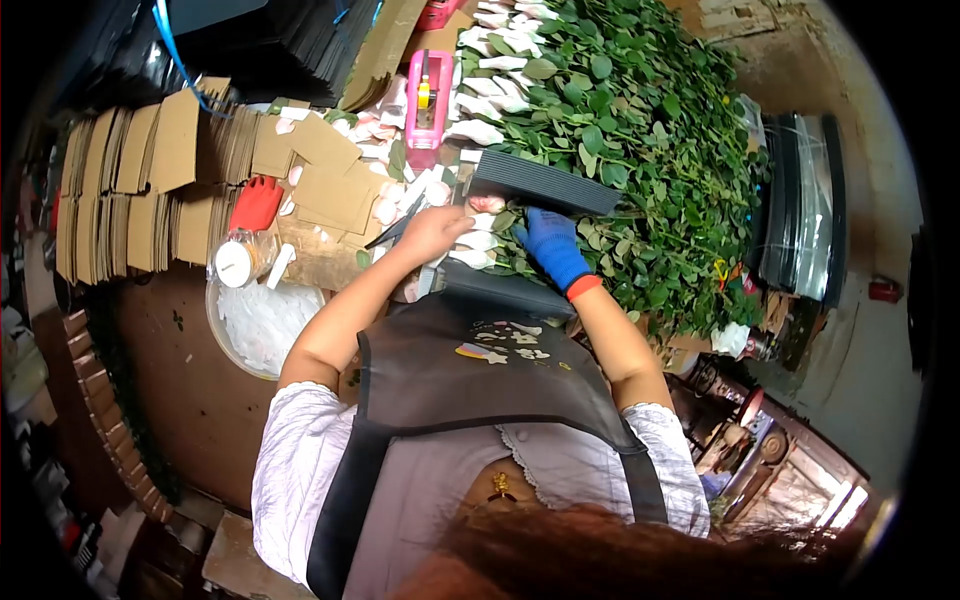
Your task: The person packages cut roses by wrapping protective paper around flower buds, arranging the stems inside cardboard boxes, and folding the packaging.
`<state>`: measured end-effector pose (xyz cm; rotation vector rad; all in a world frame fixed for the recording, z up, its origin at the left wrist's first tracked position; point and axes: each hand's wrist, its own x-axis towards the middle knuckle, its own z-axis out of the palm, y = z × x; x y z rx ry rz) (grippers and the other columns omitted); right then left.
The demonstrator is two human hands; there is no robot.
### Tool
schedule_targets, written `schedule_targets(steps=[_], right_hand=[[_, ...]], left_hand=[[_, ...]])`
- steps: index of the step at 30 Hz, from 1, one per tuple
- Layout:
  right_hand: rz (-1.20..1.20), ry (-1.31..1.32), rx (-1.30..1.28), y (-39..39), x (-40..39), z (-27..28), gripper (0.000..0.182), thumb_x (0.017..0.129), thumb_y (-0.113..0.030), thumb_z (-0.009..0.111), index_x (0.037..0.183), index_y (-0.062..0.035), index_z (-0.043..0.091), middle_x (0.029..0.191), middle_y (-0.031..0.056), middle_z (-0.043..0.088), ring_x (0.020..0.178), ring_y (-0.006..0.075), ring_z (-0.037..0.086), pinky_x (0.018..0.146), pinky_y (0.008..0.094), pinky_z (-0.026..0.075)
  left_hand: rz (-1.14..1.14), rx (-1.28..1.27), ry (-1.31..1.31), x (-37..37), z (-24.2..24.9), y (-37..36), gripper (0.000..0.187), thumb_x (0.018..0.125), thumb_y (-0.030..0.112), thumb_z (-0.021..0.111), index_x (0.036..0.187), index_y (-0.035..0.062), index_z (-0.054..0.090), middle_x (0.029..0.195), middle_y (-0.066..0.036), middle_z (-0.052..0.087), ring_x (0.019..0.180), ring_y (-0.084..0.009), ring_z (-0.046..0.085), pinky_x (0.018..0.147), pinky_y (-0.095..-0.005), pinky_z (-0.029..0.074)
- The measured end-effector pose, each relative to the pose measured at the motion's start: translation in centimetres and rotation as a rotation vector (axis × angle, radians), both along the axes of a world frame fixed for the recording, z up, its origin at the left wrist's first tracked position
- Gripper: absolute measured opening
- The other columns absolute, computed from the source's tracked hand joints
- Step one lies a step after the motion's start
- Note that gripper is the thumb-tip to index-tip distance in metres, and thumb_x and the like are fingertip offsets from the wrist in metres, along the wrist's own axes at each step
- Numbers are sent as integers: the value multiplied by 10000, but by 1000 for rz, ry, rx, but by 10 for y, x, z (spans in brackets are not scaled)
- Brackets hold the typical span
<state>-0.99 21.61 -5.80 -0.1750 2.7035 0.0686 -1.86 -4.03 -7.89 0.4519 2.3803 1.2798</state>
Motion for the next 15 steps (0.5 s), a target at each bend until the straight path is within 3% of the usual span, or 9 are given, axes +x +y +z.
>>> schedule_targets(steps=[1, 2, 5, 6, 8, 10, 12, 13, 15], right_hand=[[-5, 9, -18, 0, 0, 0, 711, 837, -553, 687, 1373, -111, 535, 1334, 186, 623, 1209, 342, 607, 1029, 453, 475], [-11, 18, -35, 1, 1, 0, 725, 827, -557, 695, 1373, -108, 534, 1320, 190, 631, 1199, 346, 612, 1025, 452, 477], [-183, -378, -204, 3, -18, 31, 797, 771, -513, 736, 1393, -70, 505, 1369, 206, 591, 1235, 341, 590, 1051, 435, 464], [-144, -361, -217, 3, -18, 38, 812, 762, -511, 740, 1392, -59, 499, 1357, 207, 600, 1223, 346, 597, 1048, 437, 465], [-67, -329, -242, 2, -14, 44, 840, 743, -506, 749, 1390, -38, 489, 1334, 208, 617, 1200, 355, 610, 1041, 442, 467], [-23, -248, -170, -3, -7, 30, 756, 755, -502, 750, 1317, -49, 526, 1269, 182, 659, 1159, 323, 647, 983, 428, 503], [17, -217, -90, -9, -6, 23, 701, 762, -498, 751, 1271, -62, 549, 1230, 169, 680, 1130, 307, 667, 950, 418, 520], [-19, -262, -59, -12, -7, 23, 795, 754, -523, 801, 1339, -77, 502, 1264, 177, 660, 1170, 340, 635, 984, 434, 499], [-12, -222, -35, -16, -5, 25, 708, 763, -507, 769, 1276, -73, 543, 1183, 151, 696, 1106, 308, 672, 940, 418, 522]], left_hand=[[87, 133, -116, 2, 1, -6, 345, 980, 358, 620, 905, 24, 657, 782, -153, 638, 729, -278, 613, 715, -387, 484], [283, 307, -427, 1, 3, -14, 300, 979, 282, 627, 881, 1, 661, 786, -113, 641, 756, -201, 596, 737, -353, 476], [352, 232, 59, -3, -7, -50, 164, 861, 178, 692, 843, 17, 711, 849, -134, 701, 843, -243, 682, 785, -369, 507], [268, 245, 21, 2, -13, -55, 230, 885, 215, 690, 838, -9, 661, 799, -91, 664, 798, -195, 640, 746, -350, 494], [149, -90, -154, 5, 17, -42, 305, 860, 287, 732, 826, 4, 626, 792, -113, 657, 773, -250, 660, 719, -370, 504], [115, -140, -41, 13, 19, -19, 440, 878, 450, 740, 886, 30, 613, 731, -151, 622, 703, -330, 639, 693, -416, 504], [-42, -116, -39, 13, 5, -8, 424, 925, 449, 694, 890, 32, 623, 727, -162, 606, 730, -342, 640, 696, -429, 497], [-81, -31, -118, 15, 6, -6, 352, 966, 388, 653, 908, 41, 657, 771, -176, 623, 741, -340, 625, 704, -414, 492], [-99, -20, -163, 17, 4, -11, 339, 973, 366, 650, 903, 34, 661, 759, -166, 619, 728, -304, 614, 697, -398, 483]])
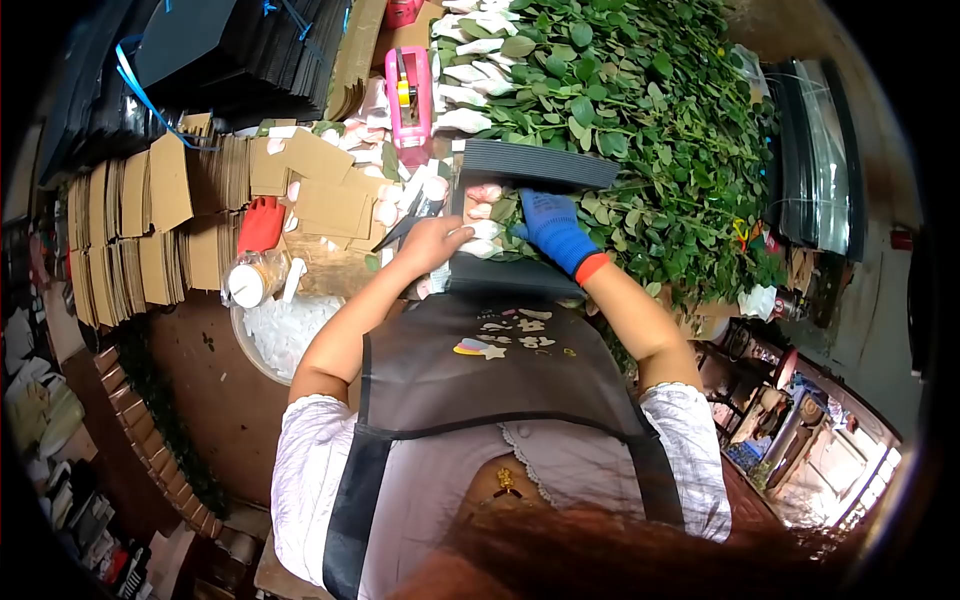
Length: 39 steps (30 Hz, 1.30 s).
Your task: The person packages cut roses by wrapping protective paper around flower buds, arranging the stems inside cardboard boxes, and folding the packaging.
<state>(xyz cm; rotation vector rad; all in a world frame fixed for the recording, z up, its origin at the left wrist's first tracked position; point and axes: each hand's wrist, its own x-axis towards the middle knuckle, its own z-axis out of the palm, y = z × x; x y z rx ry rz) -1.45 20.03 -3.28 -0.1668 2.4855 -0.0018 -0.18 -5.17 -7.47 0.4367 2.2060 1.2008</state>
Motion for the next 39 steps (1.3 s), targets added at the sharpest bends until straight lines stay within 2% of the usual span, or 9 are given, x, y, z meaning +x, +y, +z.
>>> schedule_targets(steps=[5, 8, 14, 18, 27, 31, 33, 37, 39], right_hand=[[-10, 36, -76, 5, 3, -1, 704, 781, -496, 742, 1291, -53, 545, 1138, 147, 710, 1052, 323, 686, 908, 417, 534], [-105, 32, -244, 24, 3, 11, 681, 798, -496, 727, 1313, -87, 551, 1137, 161, 706, 1026, 345, 682, 894, 427, 534], [-84, 184, -625, 6, 31, 61, 275, 889, -434, 646, 1102, -269, 702, 972, 89, 736, 909, 337, 698, 822, 447, 547], [282, -98, -215, -18, 24, 33, 247, 905, -376, 641, 1052, -195, 722, 977, 132, 741, 934, 335, 709, 809, 448, 554], [493, -209, 51, -34, 13, 0, 250, 925, -201, 573, 1019, -73, 767, 1052, 167, 749, 1004, 308, 725, 808, 435, 569], [523, -175, 61, -35, 15, 1, 240, 930, -171, 560, 990, -79, 773, 1024, 163, 754, 974, 305, 732, 785, 427, 574], [529, -155, 62, -38, 18, 5, 236, 932, -161, 557, 984, -85, 775, 1011, 153, 758, 958, 298, 736, 771, 426, 575], [595, -131, 103, -41, 19, 2, 235, 941, -151, 553, 988, -103, 778, 1010, 122, 764, 945, 276, 741, 745, 425, 575], [623, -143, 122, -44, 20, -6, 233, 944, -154, 557, 993, -108, 780, 1015, 106, 766, 942, 266, 742, 736, 421, 574]], left_hand=[[433, 211, -347, -5, 6, -50, 255, 975, 238, 644, 858, 13, 660, 814, -34, 672, 779, -170, 610, 774, -313, 486], [288, 225, 99, 5, 7, -70, 126, 897, 107, 642, 826, 6, 665, 851, -41, 705, 823, -168, 655, 818, -284, 503], [149, -50, 127, 17, 11, -32, 361, 834, 374, 797, 910, 65, 625, 799, -147, 665, 768, -312, 644, 728, -390, 510], [-233, -177, 78, -1, 5, -10, 421, 877, 486, 733, 1001, 85, 712, 846, -177, 697, 861, -374, 679, 768, -456, 510], [422, 264, -276, 44, -28, 3, 380, 923, 337, 682, 756, -4, 699, 781, -145, 684, 753, -188, 650, 706, -343, 487], [843, 639, -149, 79, -74, -2, 271, 934, 284, 659, 846, 28, 682, 765, -7, 614, 714, -116, 547, 657, -292, 432], [1145, 648, -415, 73, 7, -47, 188, 940, 248, 644, 916, 65, 678, 795, 22, 591, 736, -101, 532, 680, -272, 428], [766, -155, -162, 120, 28, -213, 294, 888, 328, 712, 927, 36, 725, 756, -49, 678, 651, -193, 579, 637, -359, 464], [533, -1201, 36, 137, 44, -248, 291, 859, 342, 743, 889, 53, 749, 797, -129, 735, 744, -254, 685, 691, -376, 520]])
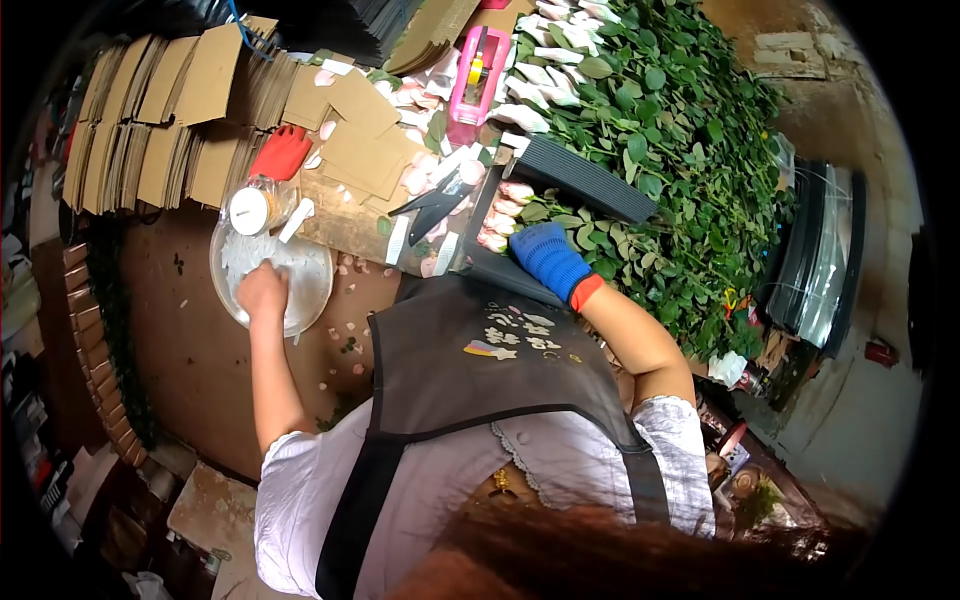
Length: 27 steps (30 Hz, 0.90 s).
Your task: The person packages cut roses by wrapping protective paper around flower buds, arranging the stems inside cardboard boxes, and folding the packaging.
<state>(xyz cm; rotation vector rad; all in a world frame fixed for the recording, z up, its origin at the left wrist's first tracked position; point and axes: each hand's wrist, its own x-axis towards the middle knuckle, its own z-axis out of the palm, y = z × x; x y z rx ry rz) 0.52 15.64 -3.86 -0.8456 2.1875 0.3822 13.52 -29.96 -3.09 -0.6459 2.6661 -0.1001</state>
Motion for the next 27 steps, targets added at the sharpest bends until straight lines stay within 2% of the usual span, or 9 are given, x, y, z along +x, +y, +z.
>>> schedule_targets(steps=[2, 4, 6, 8, 10, 12, 15, 21, 27], right_hand=[[-1, -19, 14, -3, -2, -6, 228, 943, -162, 565, 999, -111, 781, 1016, 93, 768, 937, 258, 743, 729, 415, 573], [87, -4, -8, -2, -1, -7, 228, 949, -166, 552, 956, -113, 774, 1001, 99, 763, 924, 255, 741, 703, 409, 566], [133, 3, -28, -2, -2, -8, 231, 951, -171, 547, 933, -112, 770, 994, 100, 761, 923, 253, 739, 694, 406, 562], [135, -1, -45, -1, -3, -5, 229, 951, -176, 551, 929, -110, 769, 996, 98, 760, 933, 252, 738, 703, 406, 562], [54, -24, -59, 8, -2, 1, 208, 947, -207, 565, 948, -113, 751, 986, 113, 752, 929, 283, 730, 722, 416, 562], [-20, -42, -81, 15, -8, 11, 198, 942, -239, 580, 967, -116, 733, 977, 128, 744, 925, 313, 722, 742, 425, 561], [-286, 34, -148, 17, -14, 38, 288, 919, -352, 616, 1102, -136, 665, 980, 141, 731, 937, 330, 707, 784, 451, 546], [-213, 136, -257, 15, -11, -19, 204, 901, -257, 593, 1017, -90, 601, 884, 164, 719, 808, 355, 706, 678, 493, 540], [-270, 224, -409, 28, -7, 11, 247, 897, -300, 635, 1046, -107, 594, 871, 152, 715, 782, 367, 698, 657, 466, 538]], left_hand=[[-335, -94, -85, -2, 1, -5, 321, 865, 370, 726, 894, 52, 754, 841, -181, 738, 808, -326, 699, 756, -450, 529], [-103, 522, 21, -44, 8, 61, 346, 890, 390, 700, 981, 61, 755, 891, -164, 736, 915, -357, 697, 864, -468, 516], [-204, 841, 167, -75, 0, 140, 374, 879, 339, 749, 1122, 61, 695, 982, -146, 736, 896, -346, 702, 814, -420, 536], [-450, 1078, 334, -107, -12, 203, 633, 835, 354, 800, 1324, 42, 548, 1303, -194, 612, 1162, -346, 609, 955, -385, 491], [-664, 905, 414, -127, -27, 241, 906, 724, 479, 855, 1418, 63, 448, 1513, -222, 414, 1455, -420, 306, 1186, -514, 235], [-696, 873, 334, -132, -54, 252, 1013, 642, 567, 866, 1423, 79, 445, 1586, -242, 286, 1525, -440, 127, 1218, -585, 70], [-725, 886, 221, -137, -50, 251, 1028, 606, 587, 864, 1422, 108, 461, 1621, -254, 205, 1540, -447, 23, 1207, -633, -12], [-638, 898, 138, -147, -50, 258, 896, 617, 603, 851, 1340, 168, 552, 1620, -232, 222, 1537, -454, 7, 1178, -663, -42], [-540, 895, 324, -134, -63, 271, 695, 642, 556, 838, 1197, 178, 655, 1561, -186, 356, 1524, -433, 99, 1182, -657, -14]])
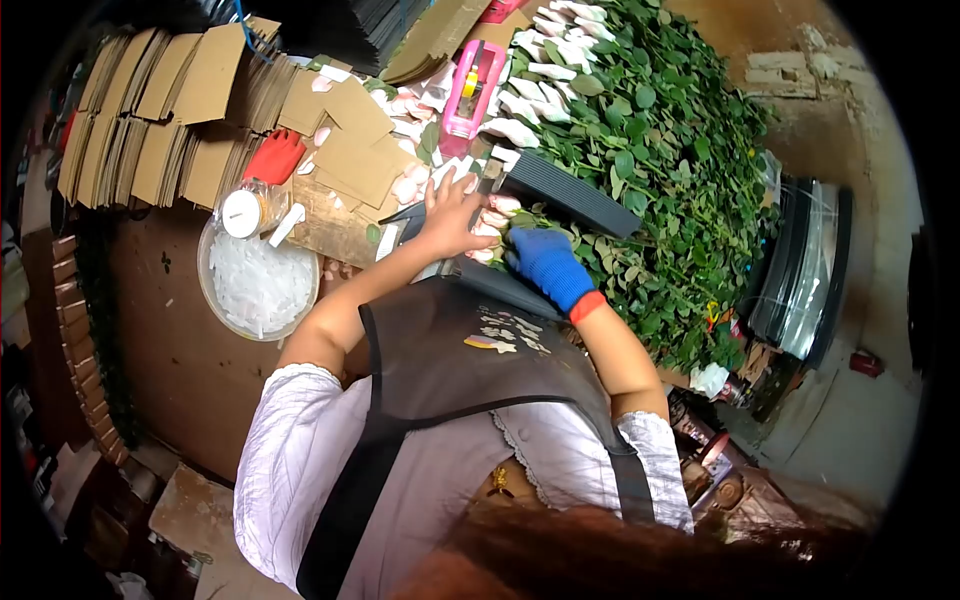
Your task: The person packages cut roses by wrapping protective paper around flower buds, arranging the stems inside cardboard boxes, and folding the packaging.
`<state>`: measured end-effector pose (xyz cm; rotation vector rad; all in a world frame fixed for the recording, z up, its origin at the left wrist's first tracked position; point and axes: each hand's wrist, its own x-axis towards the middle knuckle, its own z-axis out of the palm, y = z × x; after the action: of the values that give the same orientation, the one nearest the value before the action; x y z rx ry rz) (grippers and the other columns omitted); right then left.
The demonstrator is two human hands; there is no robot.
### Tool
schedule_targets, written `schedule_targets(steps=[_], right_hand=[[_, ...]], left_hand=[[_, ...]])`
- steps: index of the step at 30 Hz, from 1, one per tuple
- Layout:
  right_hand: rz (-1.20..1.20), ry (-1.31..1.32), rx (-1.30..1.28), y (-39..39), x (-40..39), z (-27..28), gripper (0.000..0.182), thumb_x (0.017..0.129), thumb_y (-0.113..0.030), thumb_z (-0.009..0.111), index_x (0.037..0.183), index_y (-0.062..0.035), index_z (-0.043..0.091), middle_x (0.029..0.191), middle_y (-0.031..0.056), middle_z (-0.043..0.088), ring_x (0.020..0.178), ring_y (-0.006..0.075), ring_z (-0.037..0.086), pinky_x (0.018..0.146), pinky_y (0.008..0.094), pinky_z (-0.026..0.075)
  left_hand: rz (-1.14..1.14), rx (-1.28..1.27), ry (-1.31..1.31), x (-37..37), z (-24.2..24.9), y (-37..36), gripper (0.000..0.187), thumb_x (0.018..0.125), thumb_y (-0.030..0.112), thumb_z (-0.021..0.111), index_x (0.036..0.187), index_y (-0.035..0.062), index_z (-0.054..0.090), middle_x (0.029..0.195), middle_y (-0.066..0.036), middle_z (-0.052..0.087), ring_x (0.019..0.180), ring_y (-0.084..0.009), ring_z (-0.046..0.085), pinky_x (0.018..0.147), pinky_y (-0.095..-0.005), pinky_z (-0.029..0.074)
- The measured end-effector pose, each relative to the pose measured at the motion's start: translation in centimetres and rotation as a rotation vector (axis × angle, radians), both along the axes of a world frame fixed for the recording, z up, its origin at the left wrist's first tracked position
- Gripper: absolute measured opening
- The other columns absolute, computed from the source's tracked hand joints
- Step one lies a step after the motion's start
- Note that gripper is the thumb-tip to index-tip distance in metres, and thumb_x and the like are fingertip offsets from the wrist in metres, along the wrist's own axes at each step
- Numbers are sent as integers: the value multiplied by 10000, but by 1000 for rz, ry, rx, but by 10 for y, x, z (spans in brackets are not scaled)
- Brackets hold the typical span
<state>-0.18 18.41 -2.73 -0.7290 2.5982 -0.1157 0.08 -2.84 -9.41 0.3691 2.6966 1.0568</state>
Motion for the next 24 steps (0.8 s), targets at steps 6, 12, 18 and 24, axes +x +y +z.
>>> schedule_targets(steps=[6, 12, 18, 24], right_hand=[[-59, 33, 213, -9, -19, -10, 251, 910, -348, 613, 962, -106, 655, 872, 133, 725, 827, 340, 702, 718, 456, 535], [-164, -32, -65, 9, -15, -13, 304, 924, -434, 606, 997, -141, 640, 847, 165, 708, 797, 354, 689, 699, 486, 524], [-97, 10, -62, 5, -10, -12, 272, 949, -385, 585, 1017, -124, 622, 873, 160, 706, 793, 360, 686, 701, 492, 527], [-87, -44, 11, 7, -9, 5, 325, 959, -381, 563, 1165, -135, 619, 956, 150, 716, 839, 342, 697, 723, 472, 545]], left_hand=[[3, 60, 49, 5, -1, -1, 669, 662, 545, 835, 1195, 173, 673, 1537, -160, 390, 1517, -418, 133, 1188, -647, 8], [19, 74, 43, 3, -6, -1, 706, 642, 553, 852, 1217, 182, 682, 1544, -151, 388, 1523, -420, 117, 1184, -649, 15], [34, 49, -2, -1, -5, 3, 637, 656, 549, 848, 1140, 155, 720, 1542, -161, 386, 1520, -436, 94, 1167, -675, -8], [208, 94, 16, -1, -12, 21, 458, 664, 515, 855, 924, 145, 786, 1512, -161, 439, 1506, -429, 139, 1170, -656, -11]])
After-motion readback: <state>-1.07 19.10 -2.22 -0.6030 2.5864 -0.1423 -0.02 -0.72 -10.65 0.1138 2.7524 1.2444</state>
